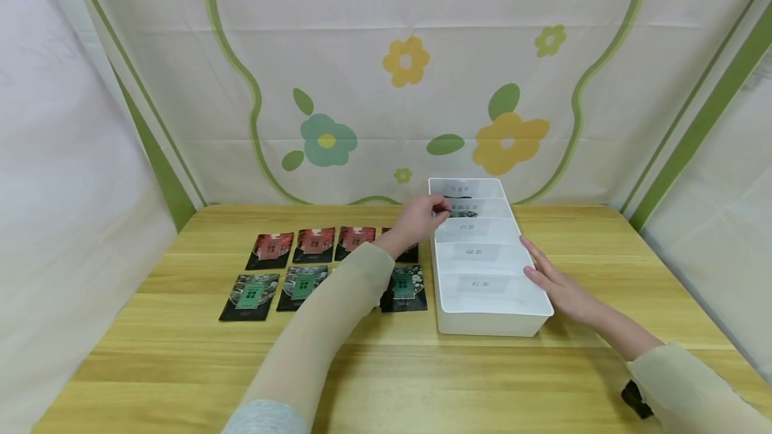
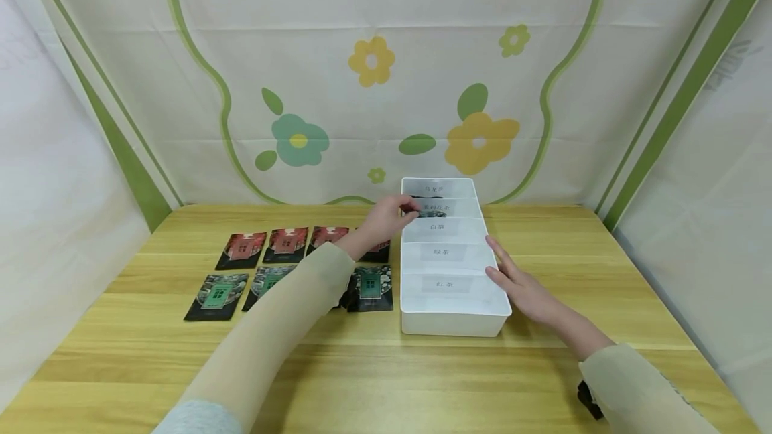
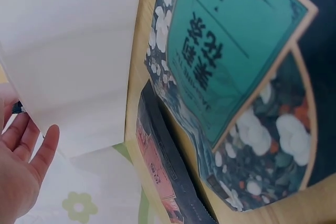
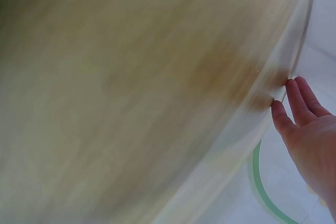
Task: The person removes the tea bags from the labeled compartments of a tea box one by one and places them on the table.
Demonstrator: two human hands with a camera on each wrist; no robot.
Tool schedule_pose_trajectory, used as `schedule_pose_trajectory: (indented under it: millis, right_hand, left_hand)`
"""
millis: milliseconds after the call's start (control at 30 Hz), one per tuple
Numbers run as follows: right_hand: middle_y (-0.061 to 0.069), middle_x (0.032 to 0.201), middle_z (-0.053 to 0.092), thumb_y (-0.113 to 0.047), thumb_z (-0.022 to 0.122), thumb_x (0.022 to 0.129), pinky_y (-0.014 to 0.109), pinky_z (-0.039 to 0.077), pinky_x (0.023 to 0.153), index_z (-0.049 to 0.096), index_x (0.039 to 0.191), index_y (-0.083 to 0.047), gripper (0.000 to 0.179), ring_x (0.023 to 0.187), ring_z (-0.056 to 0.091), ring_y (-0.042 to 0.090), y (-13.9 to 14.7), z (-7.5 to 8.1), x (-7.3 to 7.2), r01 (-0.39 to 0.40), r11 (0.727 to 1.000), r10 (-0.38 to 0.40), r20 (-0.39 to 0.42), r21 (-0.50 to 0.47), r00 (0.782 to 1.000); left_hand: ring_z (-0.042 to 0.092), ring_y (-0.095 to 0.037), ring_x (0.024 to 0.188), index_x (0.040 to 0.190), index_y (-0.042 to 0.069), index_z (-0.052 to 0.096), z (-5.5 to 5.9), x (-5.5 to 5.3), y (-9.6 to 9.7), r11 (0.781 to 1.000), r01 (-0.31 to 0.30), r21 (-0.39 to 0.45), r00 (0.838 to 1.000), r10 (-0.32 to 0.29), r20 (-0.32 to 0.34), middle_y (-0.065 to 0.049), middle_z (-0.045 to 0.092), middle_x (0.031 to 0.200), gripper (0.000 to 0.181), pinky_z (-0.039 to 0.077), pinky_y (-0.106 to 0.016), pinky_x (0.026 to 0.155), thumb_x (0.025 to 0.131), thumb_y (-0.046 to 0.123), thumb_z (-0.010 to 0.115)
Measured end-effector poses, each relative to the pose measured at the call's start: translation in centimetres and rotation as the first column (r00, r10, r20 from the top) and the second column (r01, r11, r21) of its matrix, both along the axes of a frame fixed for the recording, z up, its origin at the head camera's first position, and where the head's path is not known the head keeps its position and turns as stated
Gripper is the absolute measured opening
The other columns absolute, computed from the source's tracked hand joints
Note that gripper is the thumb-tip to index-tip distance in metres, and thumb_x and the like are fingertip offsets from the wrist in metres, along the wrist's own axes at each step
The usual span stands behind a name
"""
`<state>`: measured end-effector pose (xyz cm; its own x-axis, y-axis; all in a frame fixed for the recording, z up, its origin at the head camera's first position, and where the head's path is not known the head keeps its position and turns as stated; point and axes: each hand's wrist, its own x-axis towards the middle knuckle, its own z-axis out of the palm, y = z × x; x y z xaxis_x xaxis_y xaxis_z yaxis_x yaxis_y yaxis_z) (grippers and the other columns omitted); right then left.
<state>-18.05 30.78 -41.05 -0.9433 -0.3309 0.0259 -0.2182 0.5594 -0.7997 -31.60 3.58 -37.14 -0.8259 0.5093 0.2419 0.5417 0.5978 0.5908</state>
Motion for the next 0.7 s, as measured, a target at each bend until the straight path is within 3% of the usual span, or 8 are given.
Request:
schedule_pose_trajectory:
  millis: [233, 367, 700]
  right_hand:
    - [0.012, 0.148, -0.002, -0.028, 0.031, 0.099, 0.068, 0.013, 0.090, 0.000, 0.143, -0.035, 0.055, 0.125, 0.013, 0.050, 0.0, 0.1, 0.0, 0.005, 1.000, -0.005, 0.012, -0.006, 1.000]
    - [0.012, 0.148, -0.002, -0.027, 0.031, 0.099, 0.068, 0.013, 0.090, 0.000, 0.143, -0.035, 0.055, 0.125, 0.011, 0.050, 0.0, 0.1, -0.1, 0.002, 1.000, -0.002, 0.019, -0.020, 1.000]
    - [0.012, 0.148, -0.001, -0.028, 0.032, 0.099, 0.067, 0.013, 0.091, 0.000, 0.143, -0.036, 0.055, 0.125, 0.012, 0.049, -0.1, -0.1, -0.7, -0.009, 1.000, 0.009, 0.012, -0.011, 1.000]
  left_hand:
    - [0.050, -0.008, 0.077, 0.097, 0.016, 0.061, 0.4, 0.3, -0.4, 0.996, 0.005, 0.085, 1.000, -0.007, 0.030, 0.009, 0.055, 0.087, 0.011, 0.043, -0.020, 0.066, 0.091, 0.022, 0.054]
    - [0.050, -0.006, 0.077, 0.097, 0.016, 0.060, 0.8, 0.2, -0.7, 0.992, 0.000, 0.127, 1.000, -0.002, 0.014, 0.009, 0.055, 0.086, 0.011, 0.043, -0.020, 0.066, 0.091, 0.022, 0.055]
    - [0.052, -0.004, 0.077, 0.096, 0.016, 0.062, 3.3, 0.9, -2.3, 0.983, 0.010, 0.181, 0.989, 0.017, -0.149, 0.008, 0.058, 0.087, 0.010, 0.043, -0.019, 0.064, 0.090, 0.021, 0.056]
